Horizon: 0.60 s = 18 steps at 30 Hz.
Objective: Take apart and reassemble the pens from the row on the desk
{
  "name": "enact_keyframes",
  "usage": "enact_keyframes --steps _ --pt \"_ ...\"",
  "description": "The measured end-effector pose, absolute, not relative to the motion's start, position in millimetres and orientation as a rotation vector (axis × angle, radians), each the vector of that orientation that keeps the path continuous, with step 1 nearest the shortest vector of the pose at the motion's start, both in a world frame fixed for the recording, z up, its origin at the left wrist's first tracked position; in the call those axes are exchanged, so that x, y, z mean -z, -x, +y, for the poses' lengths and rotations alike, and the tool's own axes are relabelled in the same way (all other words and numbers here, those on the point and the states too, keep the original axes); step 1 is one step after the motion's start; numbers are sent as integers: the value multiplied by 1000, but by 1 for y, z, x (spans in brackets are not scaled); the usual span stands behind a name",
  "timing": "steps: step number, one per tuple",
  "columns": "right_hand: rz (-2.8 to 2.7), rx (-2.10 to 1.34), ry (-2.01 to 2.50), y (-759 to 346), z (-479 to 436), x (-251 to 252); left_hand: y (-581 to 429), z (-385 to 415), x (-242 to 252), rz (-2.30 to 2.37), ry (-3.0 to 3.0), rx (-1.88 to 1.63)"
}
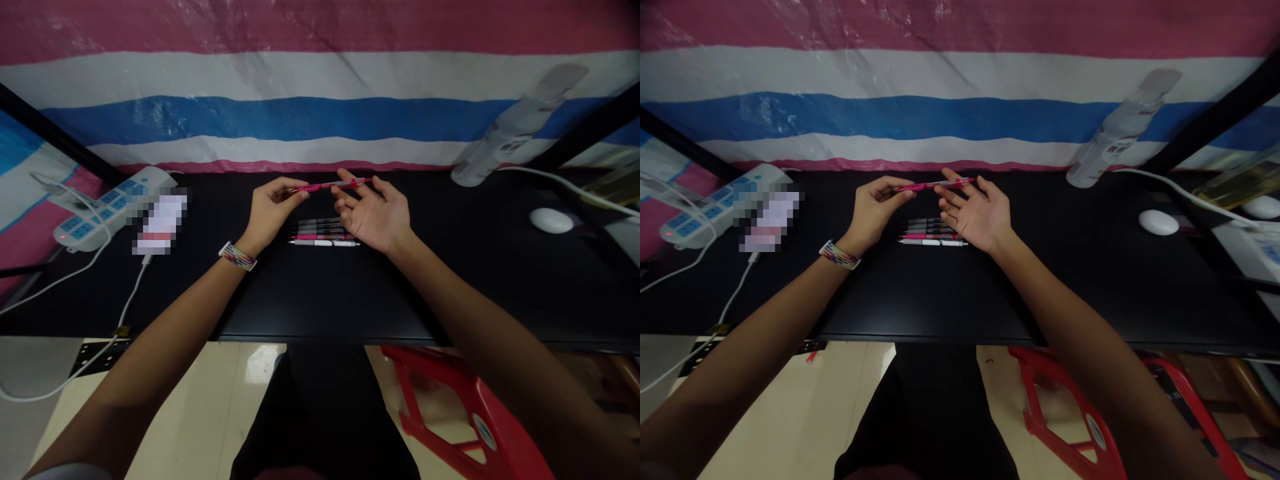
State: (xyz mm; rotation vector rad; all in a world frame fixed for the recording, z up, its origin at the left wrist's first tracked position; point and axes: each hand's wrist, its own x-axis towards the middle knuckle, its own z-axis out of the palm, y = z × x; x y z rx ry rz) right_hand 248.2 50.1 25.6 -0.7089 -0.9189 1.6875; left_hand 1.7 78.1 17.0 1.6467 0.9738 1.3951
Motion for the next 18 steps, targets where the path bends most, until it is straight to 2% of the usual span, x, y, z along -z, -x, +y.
enact_keyframes --steps 18 --pt "-827 -1737 624 -243 47 -25 -2 78 -18 980 -1612 -1382"
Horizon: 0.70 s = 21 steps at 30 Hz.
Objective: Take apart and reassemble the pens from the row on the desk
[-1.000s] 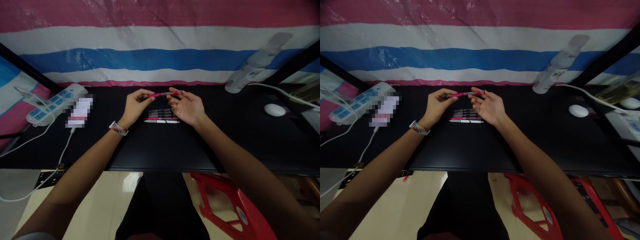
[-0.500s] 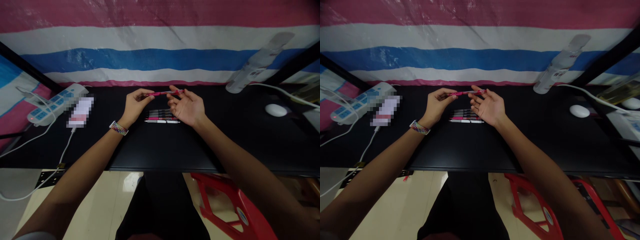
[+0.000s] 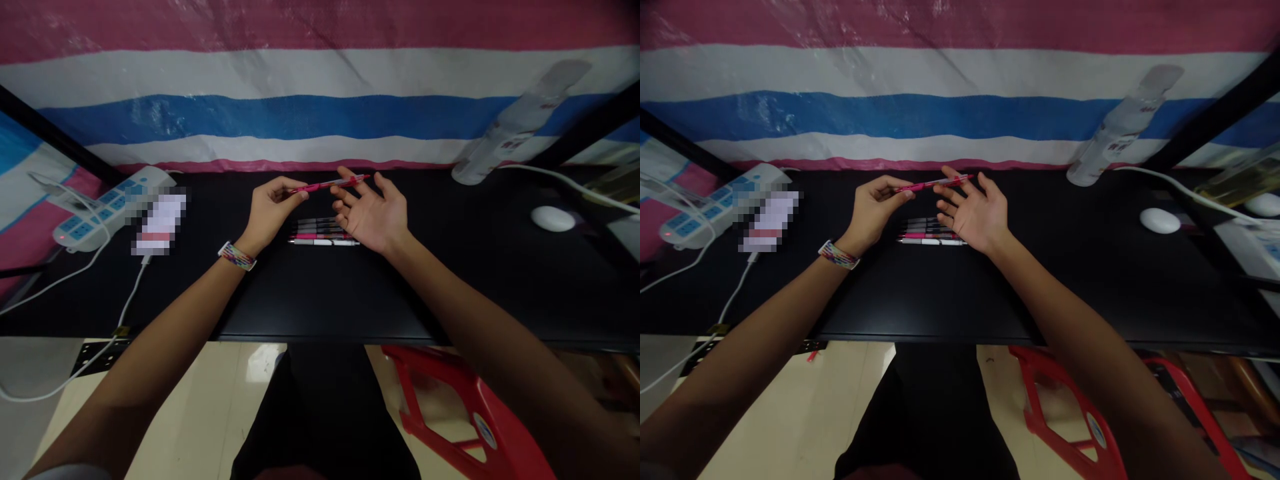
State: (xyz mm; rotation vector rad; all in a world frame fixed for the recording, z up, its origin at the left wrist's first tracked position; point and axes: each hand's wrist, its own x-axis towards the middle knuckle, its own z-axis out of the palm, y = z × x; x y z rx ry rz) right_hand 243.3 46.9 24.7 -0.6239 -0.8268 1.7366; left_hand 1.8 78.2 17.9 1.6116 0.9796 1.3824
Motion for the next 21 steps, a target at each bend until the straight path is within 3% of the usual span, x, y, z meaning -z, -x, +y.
enact_keyframes --steps 21 --pt "-893 -1639 789 -240 45 -32 -3 76 -19 1022 -1615 -1367"
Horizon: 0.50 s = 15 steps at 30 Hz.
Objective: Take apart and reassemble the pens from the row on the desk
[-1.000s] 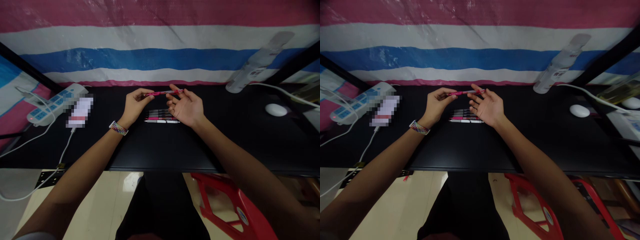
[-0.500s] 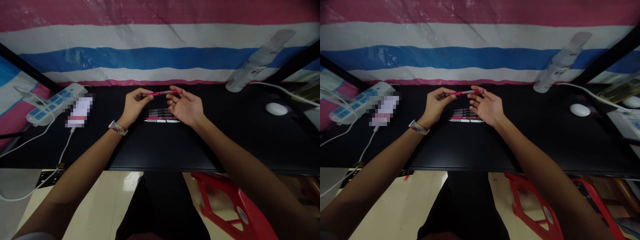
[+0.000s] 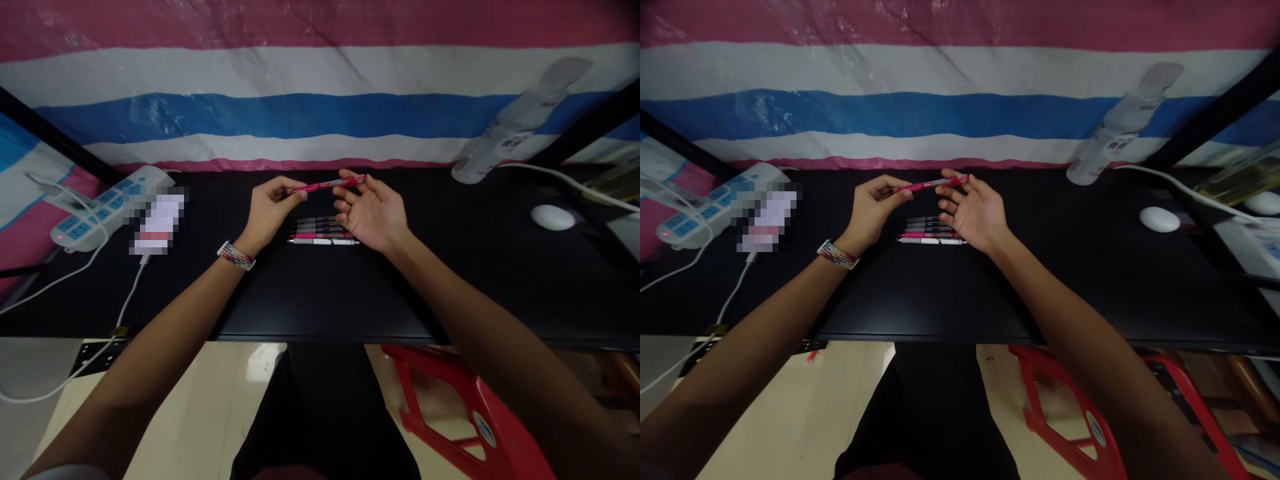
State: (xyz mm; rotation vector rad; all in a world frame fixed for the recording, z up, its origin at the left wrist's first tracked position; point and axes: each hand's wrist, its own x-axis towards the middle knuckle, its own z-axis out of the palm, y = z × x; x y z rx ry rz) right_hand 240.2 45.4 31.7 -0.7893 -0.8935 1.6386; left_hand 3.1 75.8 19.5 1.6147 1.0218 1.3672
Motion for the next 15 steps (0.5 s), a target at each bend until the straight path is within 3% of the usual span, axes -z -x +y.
enact_keyframes --steps 7,15 --pt "-909 -1603 841 -243 46 -37 -2 78 -17 1008 -1643 -1355" --pt "-1202 -1027 1062 -255 62 -16 0 82 -16 1038 -1647 -1336"
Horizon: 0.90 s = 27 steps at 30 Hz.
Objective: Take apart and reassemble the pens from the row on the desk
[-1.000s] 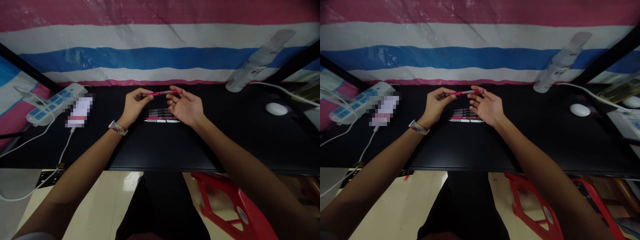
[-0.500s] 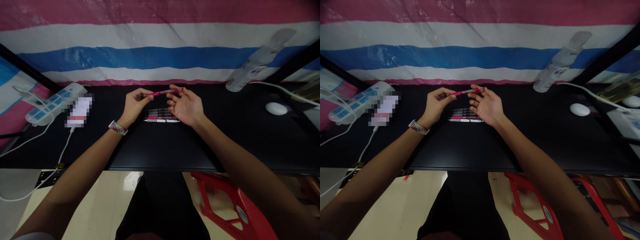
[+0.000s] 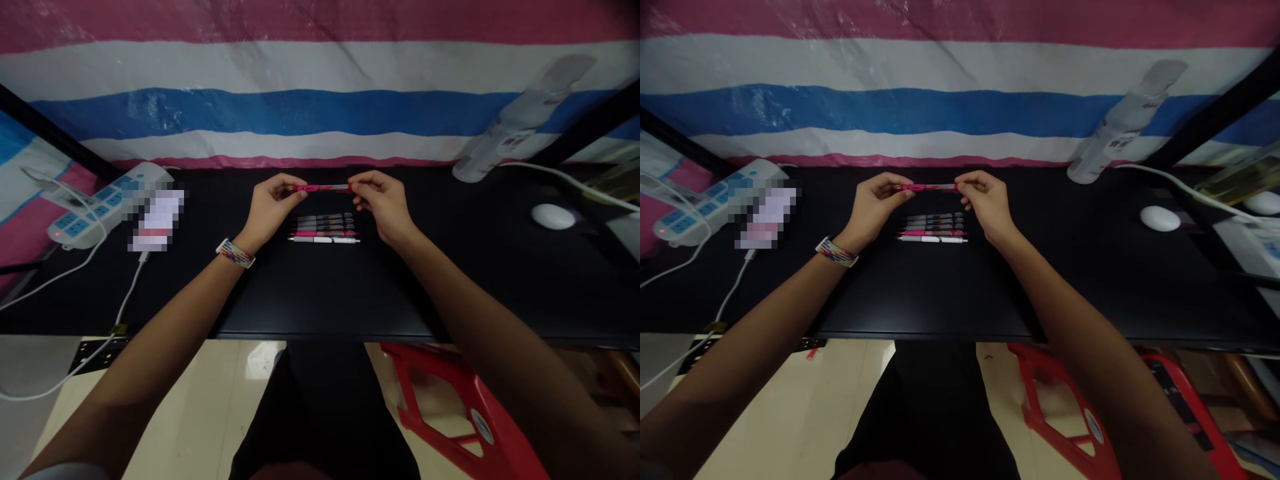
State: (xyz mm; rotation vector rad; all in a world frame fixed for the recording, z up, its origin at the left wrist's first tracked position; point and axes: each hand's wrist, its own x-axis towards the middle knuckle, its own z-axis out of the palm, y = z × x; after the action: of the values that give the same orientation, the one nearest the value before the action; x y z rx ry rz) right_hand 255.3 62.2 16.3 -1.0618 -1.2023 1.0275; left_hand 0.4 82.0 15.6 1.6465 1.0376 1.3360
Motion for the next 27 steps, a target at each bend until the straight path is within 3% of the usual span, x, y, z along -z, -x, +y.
enact_keyframes --steps 5,12,27 --pt "-1558 -669 1198 -260 63 -12 2 84 -7 1143 -1737 -1235" --pt "-1909 -465 1294 -261 56 -8 6 85 -1 1192 -1989 -1093" --pt "-1892 -454 1294 -260 55 -4 3 83 0 1194 -2089 -1094"
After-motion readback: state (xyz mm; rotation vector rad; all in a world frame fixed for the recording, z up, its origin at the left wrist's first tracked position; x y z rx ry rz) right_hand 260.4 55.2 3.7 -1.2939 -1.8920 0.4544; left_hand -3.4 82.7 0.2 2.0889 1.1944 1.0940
